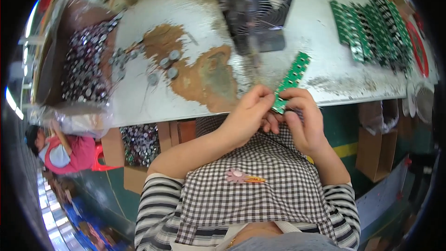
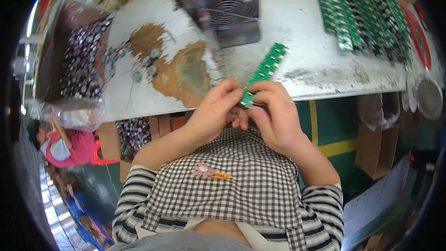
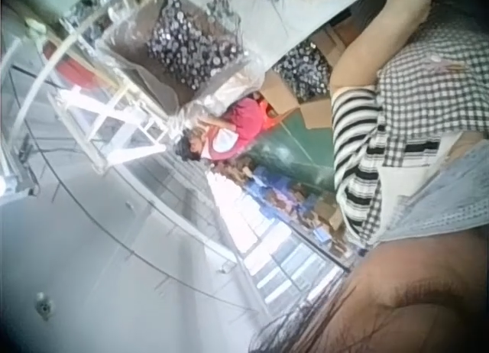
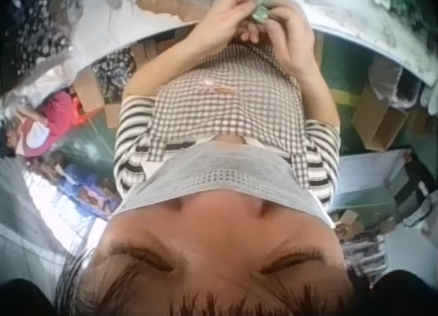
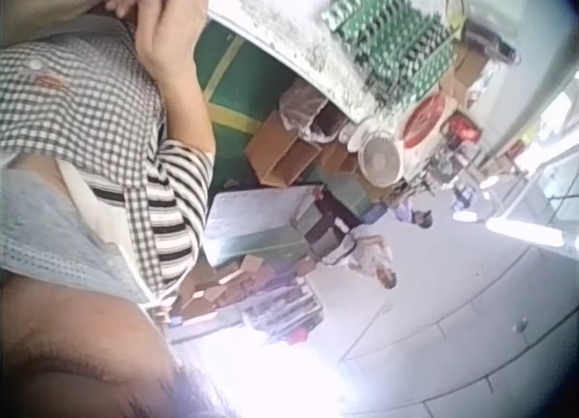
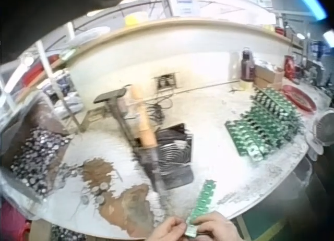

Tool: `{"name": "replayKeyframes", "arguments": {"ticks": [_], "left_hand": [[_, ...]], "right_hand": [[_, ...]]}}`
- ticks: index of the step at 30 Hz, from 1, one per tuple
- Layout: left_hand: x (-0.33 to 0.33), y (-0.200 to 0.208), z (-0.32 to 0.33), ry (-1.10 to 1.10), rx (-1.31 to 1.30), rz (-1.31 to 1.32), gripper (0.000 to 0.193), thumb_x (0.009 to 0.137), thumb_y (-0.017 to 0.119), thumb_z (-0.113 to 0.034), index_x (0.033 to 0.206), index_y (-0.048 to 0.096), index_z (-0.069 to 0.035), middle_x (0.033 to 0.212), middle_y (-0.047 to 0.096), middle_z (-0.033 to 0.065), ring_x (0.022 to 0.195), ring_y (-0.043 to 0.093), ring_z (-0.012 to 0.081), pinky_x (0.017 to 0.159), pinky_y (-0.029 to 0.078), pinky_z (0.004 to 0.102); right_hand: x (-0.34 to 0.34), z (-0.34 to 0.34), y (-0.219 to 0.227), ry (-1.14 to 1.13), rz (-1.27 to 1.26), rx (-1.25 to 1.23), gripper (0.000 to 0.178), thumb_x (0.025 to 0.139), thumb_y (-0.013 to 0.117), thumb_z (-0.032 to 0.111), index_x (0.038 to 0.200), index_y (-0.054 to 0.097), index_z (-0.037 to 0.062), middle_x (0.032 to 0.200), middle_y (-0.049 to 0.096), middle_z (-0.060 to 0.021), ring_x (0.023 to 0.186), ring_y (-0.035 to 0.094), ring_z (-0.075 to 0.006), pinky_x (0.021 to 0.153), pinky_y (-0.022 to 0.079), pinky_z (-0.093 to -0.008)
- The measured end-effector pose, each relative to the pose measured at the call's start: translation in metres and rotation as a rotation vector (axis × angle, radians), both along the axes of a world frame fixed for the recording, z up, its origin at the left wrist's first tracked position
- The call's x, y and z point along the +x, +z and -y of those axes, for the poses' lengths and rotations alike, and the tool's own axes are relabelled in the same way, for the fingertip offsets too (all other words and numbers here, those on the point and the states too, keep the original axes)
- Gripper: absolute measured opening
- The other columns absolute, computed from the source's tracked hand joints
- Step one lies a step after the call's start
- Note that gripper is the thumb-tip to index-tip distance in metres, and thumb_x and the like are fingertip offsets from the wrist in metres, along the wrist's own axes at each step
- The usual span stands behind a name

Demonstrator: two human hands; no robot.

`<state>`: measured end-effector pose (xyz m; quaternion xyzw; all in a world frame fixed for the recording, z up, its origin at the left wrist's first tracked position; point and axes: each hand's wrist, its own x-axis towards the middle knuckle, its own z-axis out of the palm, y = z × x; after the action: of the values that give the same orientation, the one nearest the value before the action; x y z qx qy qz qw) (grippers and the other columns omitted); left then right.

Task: The person takes small round electronic components with wires from a box and attaches them to green circuit boards by hand.

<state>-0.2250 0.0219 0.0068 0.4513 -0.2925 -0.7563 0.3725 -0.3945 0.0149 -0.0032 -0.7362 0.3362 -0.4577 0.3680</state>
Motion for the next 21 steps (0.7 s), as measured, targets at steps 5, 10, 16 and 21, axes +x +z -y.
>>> {"name": "replayKeyframes", "arguments": {"ticks": [5, 10, 16, 21], "left_hand": [[0.021, 0.014, -0.011, -0.084, -0.299, 0.357, 0.023, 0.095, 0.049, -0.021, 0.100, 0.046, 0.000, 0.073, 0.061, 0.0115, 0.056, 0.062, 0.0167, 0.049, 0.047, 0.0273], [0.029, 0.029, -0.030, -0.023, -0.988, 0.890, 0.026, 0.087, 0.058, -0.024, 0.097, 0.050, 0.000, 0.073, 0.061, 0.0151, 0.064, 0.062, 0.0318, 0.054, 0.046, 0.0376], [0.049, 0.020, -0.022, -0.001, -1.120, 0.809, 0.010, 0.080, 0.061, -0.011, 0.082, 0.057, -0.003, 0.072, 0.056, 0.0113, 0.063, 0.058, 0.0280, 0.056, 0.046, 0.0362], [0.163, 0.049, 0.037, 0.177, -1.338, 1.513, 0.026, 0.072, 0.066, -0.006, 0.098, 0.066, -0.009, 0.083, 0.057, 0.0082, 0.078, 0.056, 0.0275, 0.066, 0.048, 0.0364]], "right_hand": [[0.007, -0.009, 0.000, -0.049, 0.174, 0.261, 0.006, 0.090, 0.047, 0.000, 0.090, 0.053, -0.0015, 0.096, 0.059, -0.0111, 0.083, 0.054, -0.0150, 0.075, 0.043, -0.0261], [0.027, -0.011, 0.029, 0.032, -0.363, -0.049, 0.009, 0.081, 0.055, -0.004, 0.089, 0.055, -0.0008, 0.083, 0.058, -0.0140, 0.071, 0.057, -0.0276, 0.062, 0.045, -0.0336], [0.031, -0.013, 0.030, 0.051, -0.048, 0.404, 0.004, 0.084, 0.057, -0.003, 0.087, 0.055, -0.0030, 0.085, 0.061, -0.0087, 0.075, 0.056, -0.0116, 0.067, 0.044, -0.0228], [0.008, -0.003, 0.010, 0.023, 0.319, 0.409, 0.004, 0.087, 0.056, 0.000, 0.084, 0.055, -0.0029, 0.091, 0.062, -0.0124, 0.081, 0.054, -0.0137, 0.075, 0.042, -0.0260]]}}
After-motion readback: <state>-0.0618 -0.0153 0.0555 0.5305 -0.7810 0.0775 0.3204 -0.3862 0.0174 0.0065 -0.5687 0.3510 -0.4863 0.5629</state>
